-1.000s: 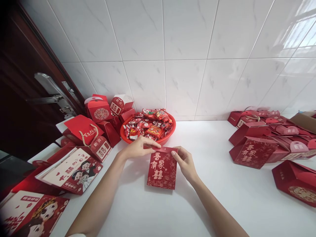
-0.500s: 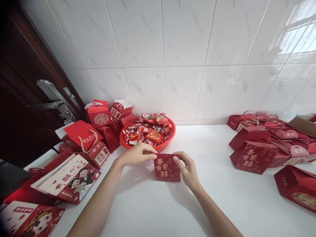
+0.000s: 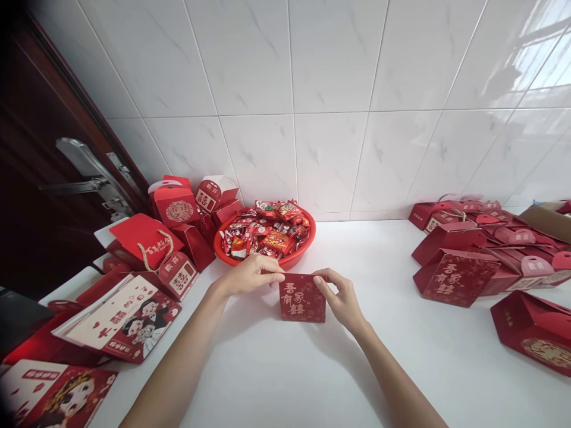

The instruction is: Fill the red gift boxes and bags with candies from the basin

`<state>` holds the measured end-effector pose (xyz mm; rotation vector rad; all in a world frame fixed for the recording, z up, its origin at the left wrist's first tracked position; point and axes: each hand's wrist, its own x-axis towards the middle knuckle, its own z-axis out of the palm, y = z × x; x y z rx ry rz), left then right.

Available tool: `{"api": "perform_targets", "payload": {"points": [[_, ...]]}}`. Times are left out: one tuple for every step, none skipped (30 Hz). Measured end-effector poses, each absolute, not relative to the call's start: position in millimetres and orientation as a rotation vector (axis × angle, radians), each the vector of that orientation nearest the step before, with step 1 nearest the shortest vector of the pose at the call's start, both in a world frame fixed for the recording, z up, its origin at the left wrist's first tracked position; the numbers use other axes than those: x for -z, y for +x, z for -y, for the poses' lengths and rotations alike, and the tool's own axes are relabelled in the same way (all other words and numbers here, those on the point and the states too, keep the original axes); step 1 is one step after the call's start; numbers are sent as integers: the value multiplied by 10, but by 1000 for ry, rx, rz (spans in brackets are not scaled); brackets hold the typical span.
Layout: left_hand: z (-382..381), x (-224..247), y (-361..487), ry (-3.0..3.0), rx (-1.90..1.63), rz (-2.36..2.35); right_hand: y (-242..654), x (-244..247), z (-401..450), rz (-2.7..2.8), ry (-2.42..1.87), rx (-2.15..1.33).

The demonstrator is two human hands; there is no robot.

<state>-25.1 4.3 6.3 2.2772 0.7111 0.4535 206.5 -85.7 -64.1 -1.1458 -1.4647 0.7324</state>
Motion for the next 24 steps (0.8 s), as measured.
{"api": "perform_targets", "payload": {"points": [[-47,-54,-248,2270,-461,-710,2081,636,854,1494,-1150,-719],[-50,-44,-245,2260,-469,-716,2096,632,851,1516,-1152,-709],[-52,-33,-241,2249,-478,-731,2108,629,848,1528,-1153,-699],[-52,-22,-236,2241,-488,-757,2119,627,846,1532,-1154,-690],[-49,-11,-230,2237,-499,-789,2126,626,844,1530,-1155,-679],[-44,-3,-223,2238,-511,-824,2132,626,843,1525,-1156,-669],[-35,5,-217,2244,-524,-853,2136,627,842,1520,-1157,-661],[-25,13,-211,2252,-536,-875,2138,627,842,1516,-1159,-653],[-12,22,-206,2262,-547,-889,2141,627,841,1512,-1161,-646],[3,33,-201,2269,-558,-895,2144,626,841,1509,-1163,-639],[20,49,-196,2273,-574,-899,2149,624,840,1509,-1163,-635],[38,69,-191,2273,-596,-902,2156,622,839,1513,-1160,-637],[59,94,-186,2270,-623,-905,2166,619,838,1518,-1157,-646],[83,124,-181,2263,-657,-906,2178,615,838,1520,-1154,-662],[110,156,-174,2252,-698,-906,2191,612,838,1518,-1151,-681],[140,192,-165,2240,-738,-903,2206,608,840,1512,-1150,-702],[172,229,-156,2225,-777,-899,2220,605,842,1505,-1149,-722],[206,267,-146,2207,-818,-896,2232,602,845,1506,-1147,-742],[239,307,-135,2188,-863,-896,2241,600,847,1517,-1143,-764],[272,349,-126,2165,-908,-899,2246,598,849,1538,-1135,-786],[303,392,-118,2140,-951,-901,2248,596,849,1562,-1126,-809],[332,436,-112,2110,-990,-905,2247,593,849,1583,-1118,-828],[359,480,-111,2076,-1025,-909,2247,586,847,1597,-1114,-840],[384,523,-115,2040,-1058,-912,2252,574,845,1604,-1114,-839]]}}
